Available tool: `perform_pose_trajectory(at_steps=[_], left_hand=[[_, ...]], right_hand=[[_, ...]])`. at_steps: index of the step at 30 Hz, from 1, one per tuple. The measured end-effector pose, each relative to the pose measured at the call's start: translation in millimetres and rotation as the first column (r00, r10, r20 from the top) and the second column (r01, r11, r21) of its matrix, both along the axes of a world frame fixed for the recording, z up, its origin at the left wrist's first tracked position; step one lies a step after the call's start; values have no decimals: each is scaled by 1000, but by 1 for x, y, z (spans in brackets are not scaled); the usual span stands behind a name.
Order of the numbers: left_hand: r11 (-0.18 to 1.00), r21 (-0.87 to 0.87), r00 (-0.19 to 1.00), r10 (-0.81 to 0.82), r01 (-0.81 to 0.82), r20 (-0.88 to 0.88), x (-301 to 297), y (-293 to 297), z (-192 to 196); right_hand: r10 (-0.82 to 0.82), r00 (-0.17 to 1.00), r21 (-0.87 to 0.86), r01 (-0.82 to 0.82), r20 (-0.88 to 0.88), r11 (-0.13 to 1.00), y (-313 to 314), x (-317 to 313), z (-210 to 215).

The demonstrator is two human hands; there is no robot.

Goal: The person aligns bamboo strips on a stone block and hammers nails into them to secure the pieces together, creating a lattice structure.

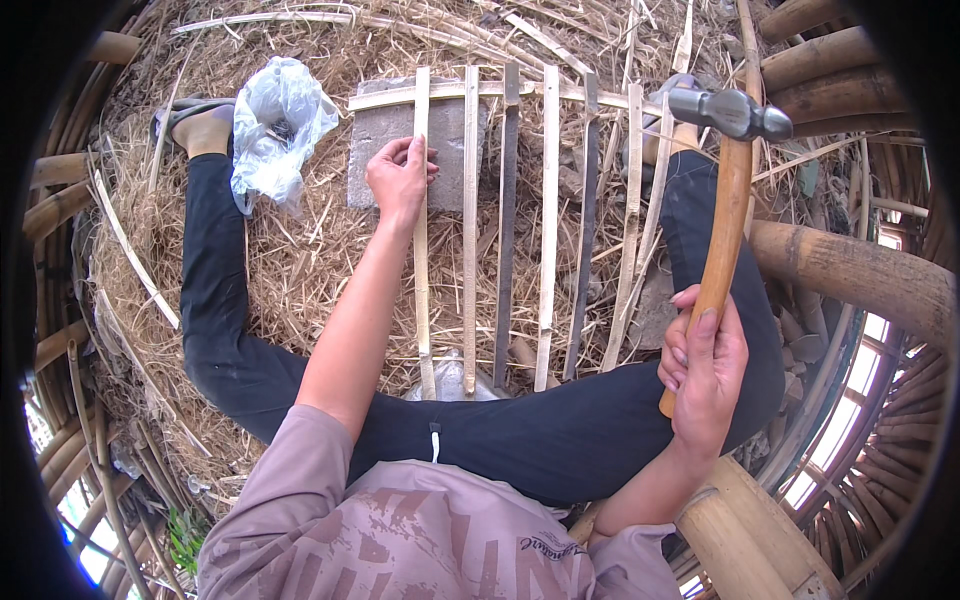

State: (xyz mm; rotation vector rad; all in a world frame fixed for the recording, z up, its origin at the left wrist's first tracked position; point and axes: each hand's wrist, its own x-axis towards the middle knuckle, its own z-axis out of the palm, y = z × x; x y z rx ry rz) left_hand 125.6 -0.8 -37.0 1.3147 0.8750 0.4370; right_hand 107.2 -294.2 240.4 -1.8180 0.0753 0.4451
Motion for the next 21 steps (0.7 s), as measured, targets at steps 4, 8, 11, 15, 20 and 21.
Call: perform_pose_trajectory(at_steps=[4, 8, 11, 15, 20, 21], left_hand=[[1000, -27, 1000, -2, 2, 0, 1, -1, 0], [1000, -24, 1000, -8, 7, -3, 1, 0, 1], [1000, -28, 1000, 10, -10, -19, 2, -1, 1], [999, -41, 1000, 12, -13, -24, 2, 0, 1], [999, -45, 1000, 12, -14, -29, 2, 0, 2], [999, -42, 1000, 13, -14, -22, 1, 0, 1]], right_hand=[[5, 1000, 4, -5, 4, 1000, 0, 0, 1], [2, 1000, 6, -2, 1, 1000, 0, 0, 0], [8, 1000, 0, -8, 3, 1000, 1, 0, 0], [2, 1000, -6, -2, -6, 1000, 1, 0, 1], [-2, 1000, -14, 2, -2, 1000, 1, 0, 1], [0, 1000, -14, 0, -2, 1000, 2, 0, 1]])
